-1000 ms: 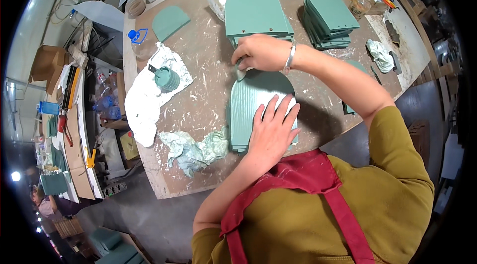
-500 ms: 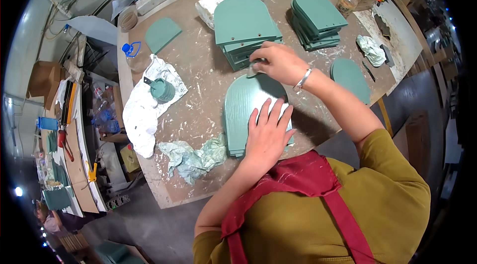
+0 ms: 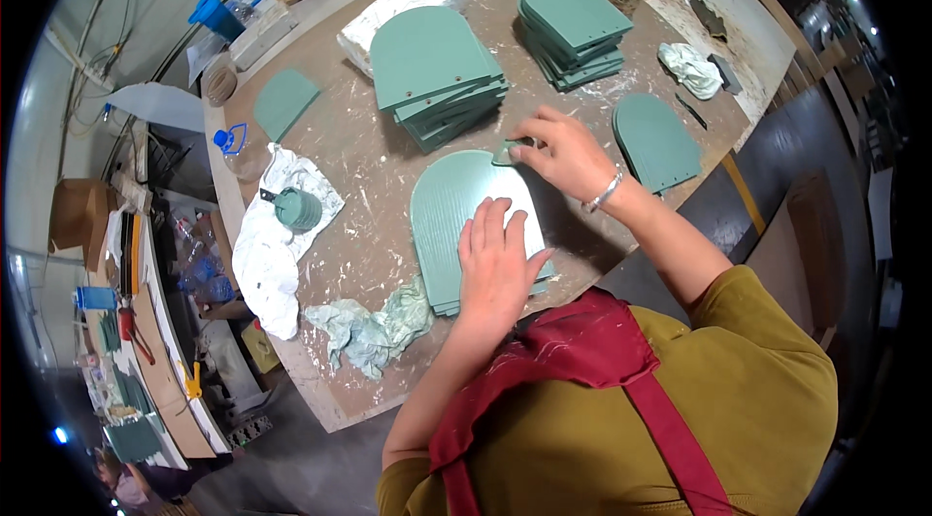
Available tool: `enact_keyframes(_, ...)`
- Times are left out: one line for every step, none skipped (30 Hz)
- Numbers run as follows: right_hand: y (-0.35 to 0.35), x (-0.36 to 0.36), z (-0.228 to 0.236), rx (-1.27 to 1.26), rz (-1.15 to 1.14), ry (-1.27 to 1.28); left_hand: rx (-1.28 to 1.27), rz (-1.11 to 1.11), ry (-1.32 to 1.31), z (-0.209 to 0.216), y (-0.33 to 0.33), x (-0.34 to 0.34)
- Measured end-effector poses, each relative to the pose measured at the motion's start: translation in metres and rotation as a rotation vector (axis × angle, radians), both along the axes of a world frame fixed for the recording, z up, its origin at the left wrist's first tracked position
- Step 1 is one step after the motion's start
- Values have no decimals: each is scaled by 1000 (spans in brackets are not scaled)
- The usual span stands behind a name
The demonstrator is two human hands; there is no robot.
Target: The person wipes green arched wooden panels with a cloth and applies a finishing substance from a container using a foam pad, handling the panels one at a time.
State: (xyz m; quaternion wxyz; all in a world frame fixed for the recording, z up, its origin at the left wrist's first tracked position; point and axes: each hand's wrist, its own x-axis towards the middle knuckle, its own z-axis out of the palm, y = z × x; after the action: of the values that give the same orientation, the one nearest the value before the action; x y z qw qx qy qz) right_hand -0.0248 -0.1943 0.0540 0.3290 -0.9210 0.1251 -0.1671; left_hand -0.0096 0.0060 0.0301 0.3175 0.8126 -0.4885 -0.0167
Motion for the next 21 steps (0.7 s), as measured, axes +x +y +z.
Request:
enact_keyframes(3, -9, -1, 19, -32, -15, 0, -2, 8, 0, 0, 0)
enact_keyframes(5, -17, -3, 10, -41, -48, 2, -4, 12, 1, 0, 0)
enact_keyframes(6, -26, -5, -10, -46, -58, 4, -6, 17, 2, 0, 0)
enact_keyframes(7, -35, -6, -30, -51, -67, -1, -12, 1, 1, -1, 0)
enact_keyframes(9, -43, -8, -48, -52, -78, -15, -36, 45, 0, 1, 3)
enact_keyframes(11, -51, -9, -67, -47, -75, -28, -58, 91, -2, 3, 8)
enact_keyframes(14, -60, -8, -33, -41, -60, -41, -79, 137, -2, 6, 13)
enact_keyframes(18, -68, -3, -1, -36, -45, -44, -91, 144, 2, 10, 21)
enact_keyframes(19, -76, 0, 34, -33, -26, 12, -85, 48, 12, 14, 30)
enact_keyframes(19, -79, 3, 44, -52, -53, 67, -79, -48, 26, 16, 39)
enact_keyframes(19, -80, 4, 39, -73, -87, 122, -75, -144, 38, 19, 45)
enact_keyframes(16, -74, 5, 34, -85, -121, 185, -70, -162, 45, 20, 49)
enact_keyframes(14, -67, 6, 29, -97, -156, 247, -64, -180, 48, 23, 52)
enact_keyframes(14, -58, 1, 13, -86, -182, 306, -92, -195, 44, 28, 56)
enact_keyframes(16, -54, -6, 17, -72, -202, 324, -116, -184, 42, 27, 58)
enact_keyframes(18, -51, -13, 21, -58, -223, 342, -139, -174, 41, 26, 59)
enact_keyframes(19, -49, -17, 25, -39, -244, 360, -158, -163, 40, 25, 61)
enact_keyframes(22, -52, -18, 51, -54, -234, 370, -154, -175, 40, 24, 60)
enact_keyframes(24, -58, -19, 22, -40, -249, 379, -150, -187, 41, 24, 60)
enact_keyframes(25, -65, -20, -8, -22, -262, 387, -142, -196, 41, 24, 58)
enact_keyframes(27, -72, -21, -38, -4, -274, 394, -137, -205, 40, 24, 58)
